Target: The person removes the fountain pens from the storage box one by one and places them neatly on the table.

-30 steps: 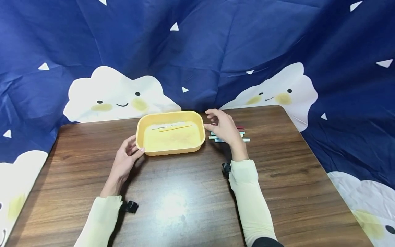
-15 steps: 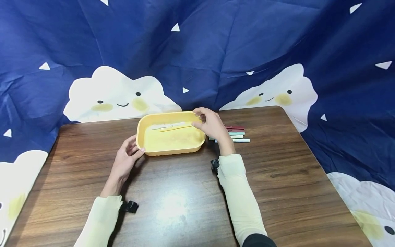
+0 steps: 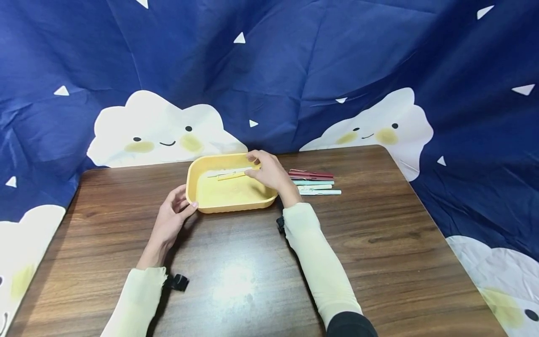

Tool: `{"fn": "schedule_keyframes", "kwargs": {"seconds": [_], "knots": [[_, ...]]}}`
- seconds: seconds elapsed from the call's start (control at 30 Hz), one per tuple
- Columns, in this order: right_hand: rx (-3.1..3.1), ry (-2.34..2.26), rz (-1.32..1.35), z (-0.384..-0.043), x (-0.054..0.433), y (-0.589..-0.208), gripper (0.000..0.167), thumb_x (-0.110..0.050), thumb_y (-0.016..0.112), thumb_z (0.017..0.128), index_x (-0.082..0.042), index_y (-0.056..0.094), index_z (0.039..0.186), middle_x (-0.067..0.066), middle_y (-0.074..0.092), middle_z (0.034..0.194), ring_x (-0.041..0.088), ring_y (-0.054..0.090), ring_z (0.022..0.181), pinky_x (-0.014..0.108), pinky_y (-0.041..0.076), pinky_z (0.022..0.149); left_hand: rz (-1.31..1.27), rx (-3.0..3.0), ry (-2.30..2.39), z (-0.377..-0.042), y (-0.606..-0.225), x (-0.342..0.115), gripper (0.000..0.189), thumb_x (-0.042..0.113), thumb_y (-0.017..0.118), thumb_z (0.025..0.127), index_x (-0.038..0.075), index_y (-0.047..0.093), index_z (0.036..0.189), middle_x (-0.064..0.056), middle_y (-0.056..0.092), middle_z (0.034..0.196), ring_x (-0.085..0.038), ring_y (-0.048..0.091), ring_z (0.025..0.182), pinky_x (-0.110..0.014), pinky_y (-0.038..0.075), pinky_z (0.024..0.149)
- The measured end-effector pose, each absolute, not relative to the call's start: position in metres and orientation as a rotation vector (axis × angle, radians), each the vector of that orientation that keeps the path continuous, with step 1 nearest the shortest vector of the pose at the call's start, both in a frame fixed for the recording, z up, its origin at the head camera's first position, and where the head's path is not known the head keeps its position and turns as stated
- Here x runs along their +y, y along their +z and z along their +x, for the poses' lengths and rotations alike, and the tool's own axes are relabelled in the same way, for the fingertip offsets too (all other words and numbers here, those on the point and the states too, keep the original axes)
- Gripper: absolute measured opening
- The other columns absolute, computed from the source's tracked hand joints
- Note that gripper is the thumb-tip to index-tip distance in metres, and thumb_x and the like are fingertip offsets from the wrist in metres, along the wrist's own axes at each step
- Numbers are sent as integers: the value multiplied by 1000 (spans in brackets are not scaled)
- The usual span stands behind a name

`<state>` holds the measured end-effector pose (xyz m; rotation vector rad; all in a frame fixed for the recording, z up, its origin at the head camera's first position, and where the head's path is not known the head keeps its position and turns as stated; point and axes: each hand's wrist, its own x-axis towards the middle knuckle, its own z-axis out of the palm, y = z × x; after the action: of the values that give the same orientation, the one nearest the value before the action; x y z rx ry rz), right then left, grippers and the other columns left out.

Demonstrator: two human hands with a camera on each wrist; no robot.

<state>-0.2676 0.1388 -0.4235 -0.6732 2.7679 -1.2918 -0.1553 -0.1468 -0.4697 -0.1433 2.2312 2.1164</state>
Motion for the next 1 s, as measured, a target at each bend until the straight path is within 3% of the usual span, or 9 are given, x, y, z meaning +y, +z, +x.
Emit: {"fn": "schedule_keyframes", "kwargs": {"seconds": [0.43,1.0], "knots": [[2833,-1062,-608,-282,123,-432,42,-20,78,90,-3,67,127,14,66,123,29,57,118,39,42,103,-148,2222,2122,-155,-470,-148,66,6,69,96,6,37,154,-19,48,144,-31,49,130,-16,48,84],[2863,-875,-634,-288,113,-457,34,-24,82,87,-7,74,115,8,71,115,25,61,111,37,45,98,-146,2221,2122,-157,-471,-147,65,7,71,95,8,40,152,-17,49,142,-29,50,129,-16,48,84]]}}
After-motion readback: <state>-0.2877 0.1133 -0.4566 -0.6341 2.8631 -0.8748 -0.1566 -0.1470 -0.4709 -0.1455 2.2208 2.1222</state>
